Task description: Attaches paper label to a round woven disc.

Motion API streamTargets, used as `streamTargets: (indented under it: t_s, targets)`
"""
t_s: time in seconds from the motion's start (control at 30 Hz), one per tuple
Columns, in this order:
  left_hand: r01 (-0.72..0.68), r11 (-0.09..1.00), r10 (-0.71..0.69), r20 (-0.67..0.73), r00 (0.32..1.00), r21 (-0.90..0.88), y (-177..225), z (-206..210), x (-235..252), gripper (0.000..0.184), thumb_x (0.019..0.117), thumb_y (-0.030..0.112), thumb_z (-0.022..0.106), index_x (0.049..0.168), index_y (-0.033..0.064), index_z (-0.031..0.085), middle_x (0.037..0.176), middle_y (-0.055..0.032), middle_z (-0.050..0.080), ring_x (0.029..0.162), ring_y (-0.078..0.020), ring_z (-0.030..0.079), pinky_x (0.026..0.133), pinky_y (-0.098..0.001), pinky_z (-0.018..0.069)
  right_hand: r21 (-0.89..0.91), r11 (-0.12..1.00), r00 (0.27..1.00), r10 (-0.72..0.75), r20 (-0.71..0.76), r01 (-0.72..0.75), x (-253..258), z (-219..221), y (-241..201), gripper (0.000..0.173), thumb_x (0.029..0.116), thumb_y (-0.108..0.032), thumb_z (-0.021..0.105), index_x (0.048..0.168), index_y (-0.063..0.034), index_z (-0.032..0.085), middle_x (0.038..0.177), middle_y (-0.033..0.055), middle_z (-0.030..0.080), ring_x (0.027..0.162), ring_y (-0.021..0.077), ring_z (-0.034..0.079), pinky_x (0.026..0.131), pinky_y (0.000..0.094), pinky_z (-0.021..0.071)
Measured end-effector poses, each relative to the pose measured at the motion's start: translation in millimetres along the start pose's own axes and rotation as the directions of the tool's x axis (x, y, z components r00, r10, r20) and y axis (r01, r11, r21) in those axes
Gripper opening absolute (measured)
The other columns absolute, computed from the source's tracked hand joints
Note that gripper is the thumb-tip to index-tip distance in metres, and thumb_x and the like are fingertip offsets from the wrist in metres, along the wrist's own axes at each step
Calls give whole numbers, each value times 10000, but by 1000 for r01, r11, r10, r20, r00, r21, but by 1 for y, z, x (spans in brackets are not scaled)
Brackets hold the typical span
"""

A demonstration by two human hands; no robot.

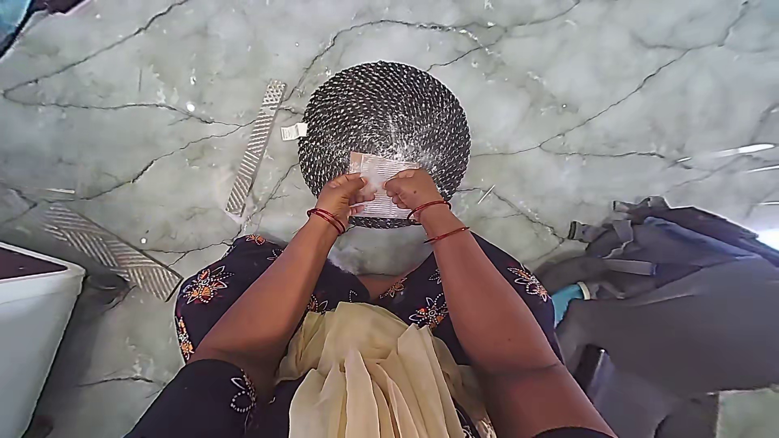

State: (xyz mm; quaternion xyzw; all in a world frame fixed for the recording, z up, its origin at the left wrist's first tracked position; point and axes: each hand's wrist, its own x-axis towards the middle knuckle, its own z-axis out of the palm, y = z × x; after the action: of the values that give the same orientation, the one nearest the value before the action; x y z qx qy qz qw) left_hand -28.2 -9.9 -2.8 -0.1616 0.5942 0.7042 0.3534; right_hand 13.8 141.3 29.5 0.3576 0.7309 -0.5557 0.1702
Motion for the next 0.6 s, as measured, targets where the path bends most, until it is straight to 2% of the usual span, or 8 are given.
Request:
streamTargets:
  t_s: [0.03, 0.1, 0.2, 0.27, 0.33, 0.43, 0.5, 0.6]
  targets:
    - [11, 1000, -11, -26, 1000, -2, 0, 1, 0, 164, 1054, 133, 561, 1166, 35, 629, 918, -84, 692, 796, -187, 699, 712, -346, 590, -4, 1000, 1000, -2, 1, 2, 1, 0, 1, 95, 960, -109, 660, 888, -47, 654, 662, -29, 552, 520, 39, 445, 519, 239, 387]
    - [21, 1000, -21, -64, 998, -8, 0, 2, 0, 148, 1059, 124, 552, 1120, 16, 632, 906, -89, 689, 799, -188, 700, 710, -342, 591, -9, 1000, 1000, -4, -7, 4, 3, 0, 3, 120, 956, -113, 655, 850, -60, 633, 650, -33, 542, 508, 43, 433, 511, 247, 377]
    - [30, 999, -31, -79, 996, -15, -2, 0, 3, 175, 1073, 126, 530, 1163, -3, 607, 918, -104, 703, 833, -205, 721, 742, -362, 605, -65, 998, 1000, 11, -23, -13, 8, -3, 5, 131, 970, -151, 649, 888, -49, 643, 679, -15, 540, 533, 71, 437, 534, 283, 387]
    - [49, 999, -50, -99, 994, -14, 0, 2, 2, 234, 1092, 181, 486, 1196, 1, 592, 923, -105, 709, 846, -208, 722, 755, -372, 599, -131, 991, 999, -2, -41, -4, 9, -3, 6, 155, 965, -183, 654, 886, -49, 649, 696, 3, 548, 562, 101, 460, 561, 326, 401]
    - [55, 998, -55, -104, 993, -8, 2, 3, 2, 235, 1084, 213, 488, 1150, 17, 598, 912, -85, 706, 851, -197, 717, 767, -376, 593, -204, 979, 999, -19, -51, 8, 6, -4, 3, 175, 963, -203, 660, 928, -33, 680, 765, 52, 598, 647, 161, 524, 639, 404, 442]
    - [-9, 1000, 11, -68, 998, 23, -2, -1, 2, 121, 1039, 94, 570, 1102, 9, 629, 894, -71, 695, 814, -181, 715, 735, -349, 605, -312, 949, 995, -74, -60, 52, -2, -5, -3, 217, 968, -214, 654, 916, -5, 685, 866, 148, 654, 805, 282, 615, 740, 535, 472]
    - [-48, 997, 52, -59, 997, 62, -4, -2, 4, 61, 1005, 27, 601, 1056, 12, 631, 867, -56, 692, 773, -155, 707, 718, -316, 602, -388, 918, 992, -111, -60, 79, -10, -5, -8, 231, 989, -223, 636, 966, -6, 712, 942, 185, 684, 911, 334, 649, 792, 578, 481]
    - [-126, 983, 135, -66, 989, 130, -4, -3, 6, 54, 997, 17, 621, 1034, -11, 650, 857, -54, 691, 752, -130, 692, 723, -293, 593, -512, 855, 989, -131, -63, 81, -17, -5, -15, 258, 1016, -228, 570, 1057, -27, 727, 1062, 205, 713, 1051, 372, 674, 860, 606, 498]
